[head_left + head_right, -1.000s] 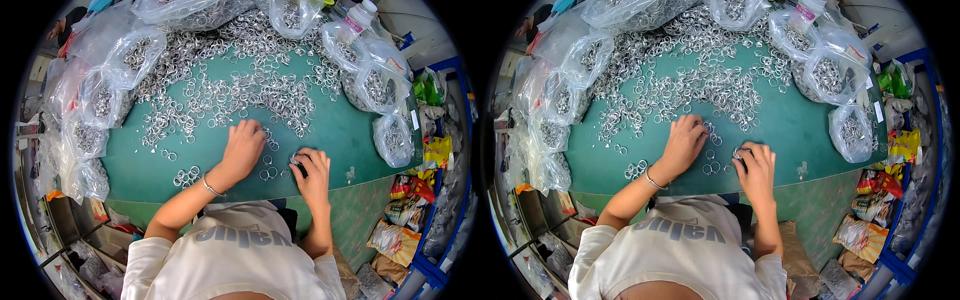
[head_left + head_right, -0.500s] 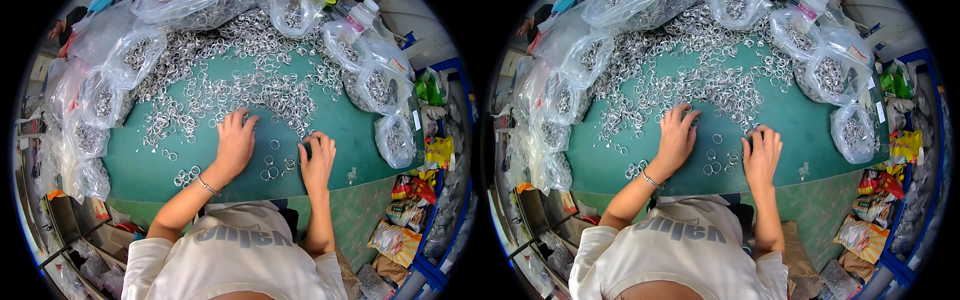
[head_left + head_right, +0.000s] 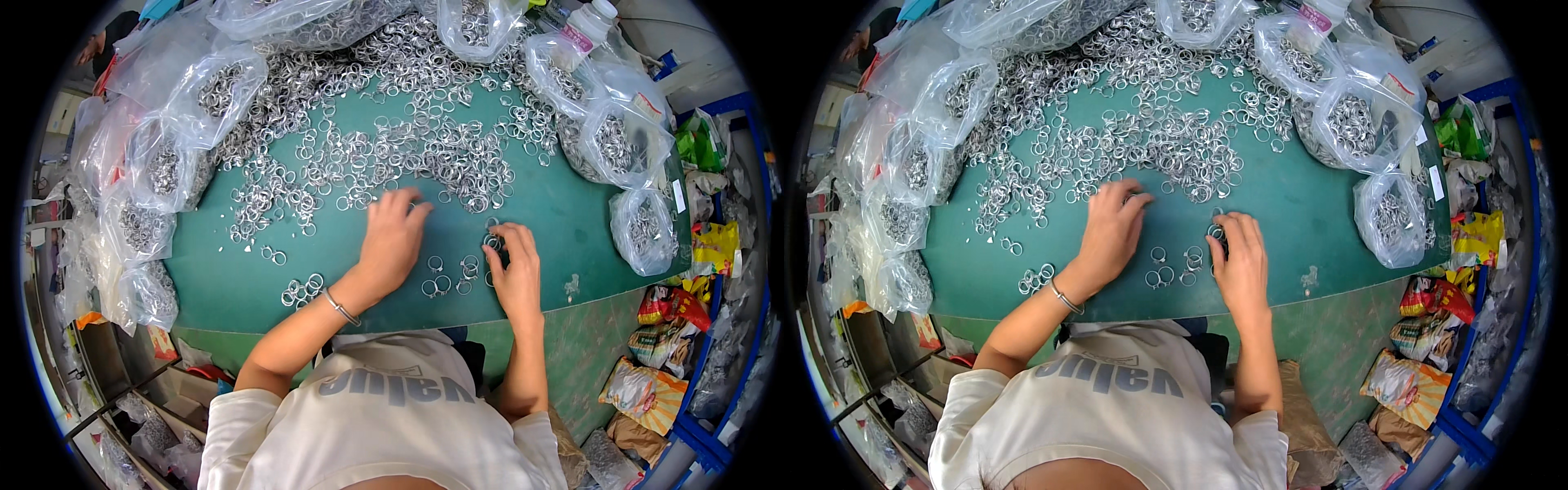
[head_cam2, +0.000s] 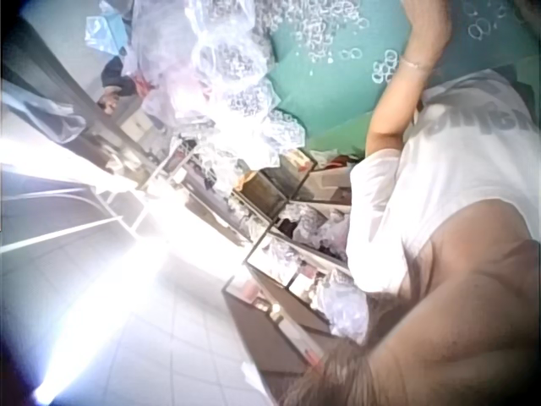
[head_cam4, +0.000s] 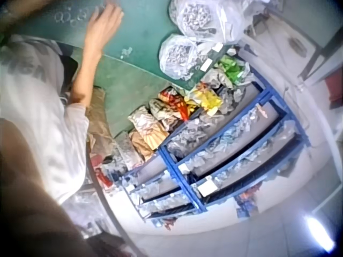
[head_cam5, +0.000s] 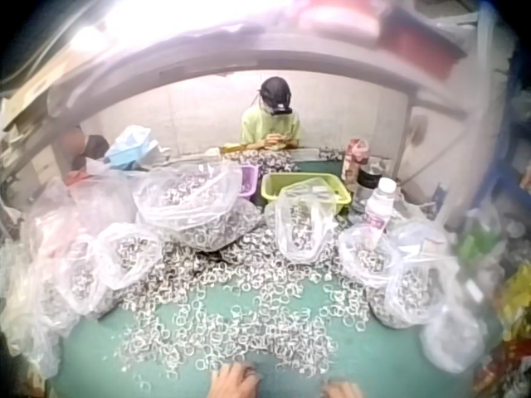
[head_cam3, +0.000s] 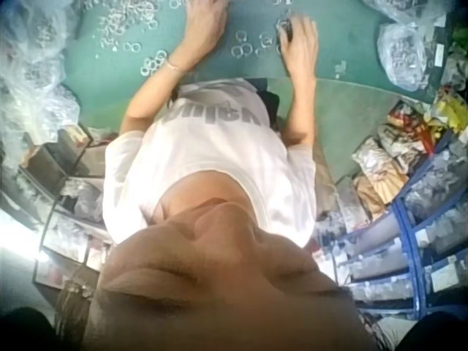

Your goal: The person sorts through a large pile of small metal rings on a green work surface by hand, picking them up to check them and placing them into different plastic bags and containers.

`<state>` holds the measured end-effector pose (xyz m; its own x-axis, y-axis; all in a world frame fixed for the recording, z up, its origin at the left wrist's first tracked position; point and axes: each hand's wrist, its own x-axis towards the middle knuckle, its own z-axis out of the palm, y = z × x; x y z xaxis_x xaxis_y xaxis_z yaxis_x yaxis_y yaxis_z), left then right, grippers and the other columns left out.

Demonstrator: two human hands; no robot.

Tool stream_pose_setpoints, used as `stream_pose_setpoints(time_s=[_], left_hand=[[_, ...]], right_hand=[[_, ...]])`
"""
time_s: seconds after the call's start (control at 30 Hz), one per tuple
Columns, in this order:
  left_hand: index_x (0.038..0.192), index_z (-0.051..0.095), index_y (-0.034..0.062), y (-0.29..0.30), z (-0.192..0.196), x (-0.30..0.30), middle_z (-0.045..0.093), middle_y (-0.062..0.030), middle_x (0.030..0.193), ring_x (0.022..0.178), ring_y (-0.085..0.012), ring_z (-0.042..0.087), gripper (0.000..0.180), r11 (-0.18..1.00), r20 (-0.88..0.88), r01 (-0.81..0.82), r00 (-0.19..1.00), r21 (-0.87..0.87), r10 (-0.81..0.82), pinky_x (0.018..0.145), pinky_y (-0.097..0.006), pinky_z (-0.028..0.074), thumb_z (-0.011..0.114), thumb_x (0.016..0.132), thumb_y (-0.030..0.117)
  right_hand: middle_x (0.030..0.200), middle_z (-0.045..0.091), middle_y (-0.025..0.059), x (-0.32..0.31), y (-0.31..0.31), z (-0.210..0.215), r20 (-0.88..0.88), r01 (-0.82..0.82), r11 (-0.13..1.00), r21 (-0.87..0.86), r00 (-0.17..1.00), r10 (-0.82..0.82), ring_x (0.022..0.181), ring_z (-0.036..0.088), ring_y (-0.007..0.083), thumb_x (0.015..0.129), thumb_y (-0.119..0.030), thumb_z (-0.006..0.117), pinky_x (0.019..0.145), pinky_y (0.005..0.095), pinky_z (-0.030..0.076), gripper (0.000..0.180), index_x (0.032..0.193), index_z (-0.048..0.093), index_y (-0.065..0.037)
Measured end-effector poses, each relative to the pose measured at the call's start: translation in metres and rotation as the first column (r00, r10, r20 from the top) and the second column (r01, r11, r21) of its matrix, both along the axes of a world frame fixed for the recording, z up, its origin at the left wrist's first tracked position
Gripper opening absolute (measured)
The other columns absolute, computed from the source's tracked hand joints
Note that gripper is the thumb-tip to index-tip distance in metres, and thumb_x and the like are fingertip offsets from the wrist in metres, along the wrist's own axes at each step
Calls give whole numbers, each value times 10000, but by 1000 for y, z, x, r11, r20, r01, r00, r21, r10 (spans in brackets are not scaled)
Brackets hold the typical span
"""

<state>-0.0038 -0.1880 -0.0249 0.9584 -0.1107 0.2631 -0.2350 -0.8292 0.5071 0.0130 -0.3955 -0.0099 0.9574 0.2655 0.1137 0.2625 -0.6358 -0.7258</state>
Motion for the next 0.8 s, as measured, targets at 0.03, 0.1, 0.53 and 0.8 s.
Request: stream_pose_setpoints(time_s=[0.03,0.1,0.53,0.8], left_hand=[[1123,593,58,-4,2,4,515,-114,1185,1054,-304,489,373,996,14,89,996,-20,-89,830,-403,383,628,760,-18],[1164,583,63,-17,9,13,509,-109,1217,1076,-303,486,406,964,45,261,965,-59,-258,833,-401,387,626,768,-11],[1111,603,55,-23,11,22,501,-106,1177,1040,-283,485,346,906,-119,419,905,65,-409,817,-395,394,631,770,7],[1030,605,33,-24,8,15,519,-106,1117,982,-290,497,271,943,-44,328,944,61,-326,791,-376,399,630,762,6]], right_hand=[[1027,594,138,-1,0,1,-82,5,997,80,997,2,870,566,309,761,30,674,758,387,463,290,1039,602,-9],[1006,615,134,0,-2,8,-165,-98,985,139,979,121,838,579,297,757,59,660,724,367,473,288,1033,612,-7],[955,608,122,-5,-22,1,52,-26,989,-145,998,33,918,548,320,748,6,673,801,391,427,220,961,638,-36],[1044,599,100,0,-6,3,194,-101,974,-202,971,141,944,540,283,760,22,625,801,379,405,232,982,662,-33]])
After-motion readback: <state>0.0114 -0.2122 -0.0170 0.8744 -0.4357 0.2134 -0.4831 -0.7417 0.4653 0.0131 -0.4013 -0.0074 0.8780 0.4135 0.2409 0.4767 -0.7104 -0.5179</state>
